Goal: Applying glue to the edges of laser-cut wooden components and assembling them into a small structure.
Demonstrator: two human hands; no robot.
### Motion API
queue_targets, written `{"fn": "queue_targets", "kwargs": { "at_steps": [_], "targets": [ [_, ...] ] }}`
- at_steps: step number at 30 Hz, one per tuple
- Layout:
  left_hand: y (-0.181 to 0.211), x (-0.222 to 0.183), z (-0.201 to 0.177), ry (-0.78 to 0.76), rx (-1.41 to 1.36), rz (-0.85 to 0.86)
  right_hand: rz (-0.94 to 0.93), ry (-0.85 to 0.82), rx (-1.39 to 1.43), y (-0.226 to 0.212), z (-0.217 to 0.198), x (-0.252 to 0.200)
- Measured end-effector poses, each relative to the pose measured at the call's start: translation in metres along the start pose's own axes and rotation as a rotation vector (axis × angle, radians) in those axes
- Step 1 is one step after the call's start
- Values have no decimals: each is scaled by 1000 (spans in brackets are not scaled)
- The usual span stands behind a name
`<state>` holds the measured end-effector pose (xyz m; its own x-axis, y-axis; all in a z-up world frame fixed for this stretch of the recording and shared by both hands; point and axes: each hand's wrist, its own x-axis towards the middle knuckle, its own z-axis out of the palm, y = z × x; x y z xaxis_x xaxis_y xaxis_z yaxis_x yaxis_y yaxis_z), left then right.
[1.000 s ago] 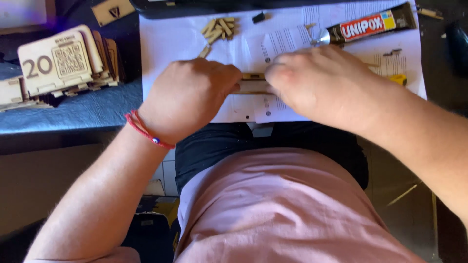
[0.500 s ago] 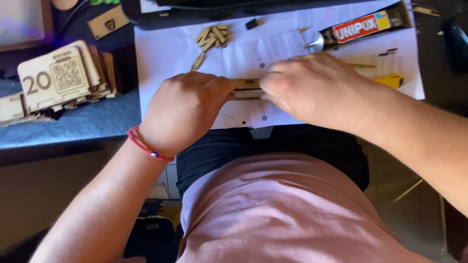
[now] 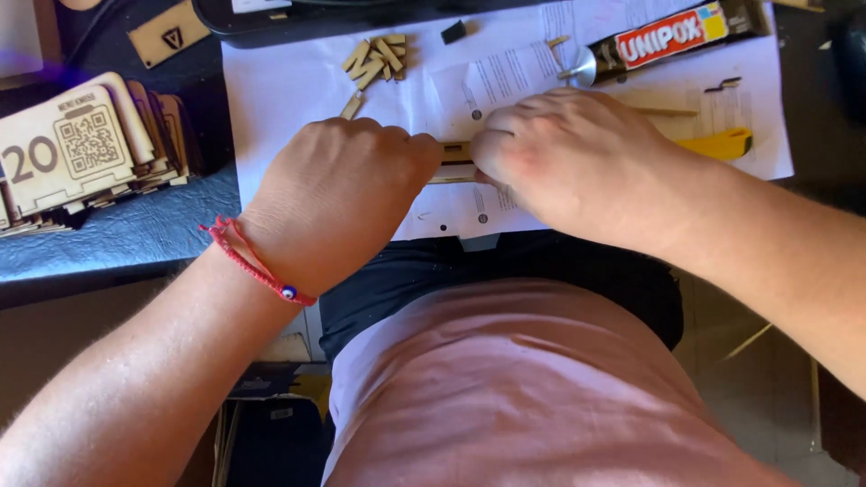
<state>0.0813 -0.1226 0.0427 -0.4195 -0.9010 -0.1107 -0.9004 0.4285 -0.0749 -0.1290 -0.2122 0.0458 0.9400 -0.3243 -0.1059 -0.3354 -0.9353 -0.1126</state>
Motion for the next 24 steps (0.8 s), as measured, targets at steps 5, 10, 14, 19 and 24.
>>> {"fn": "queue_targets", "kwargs": {
  "at_steps": [5,10,14,19,24],
  "targets": [
    [2,-1,0,71,12,11,-13,-8,3,0,1,-2],
    [1,-4,2,76,-28,28,16,-56,14,-2,3,-3],
    [-1,-2,3,51,-59,39,29,-69,-5,-3,-1,-3],
    [0,-3,4,69,-56,23,-21,5,-70,0,6,-4],
    [0,-2,1,84,-103,1,-36,215,-188,4,2,-22]
  ]
}}
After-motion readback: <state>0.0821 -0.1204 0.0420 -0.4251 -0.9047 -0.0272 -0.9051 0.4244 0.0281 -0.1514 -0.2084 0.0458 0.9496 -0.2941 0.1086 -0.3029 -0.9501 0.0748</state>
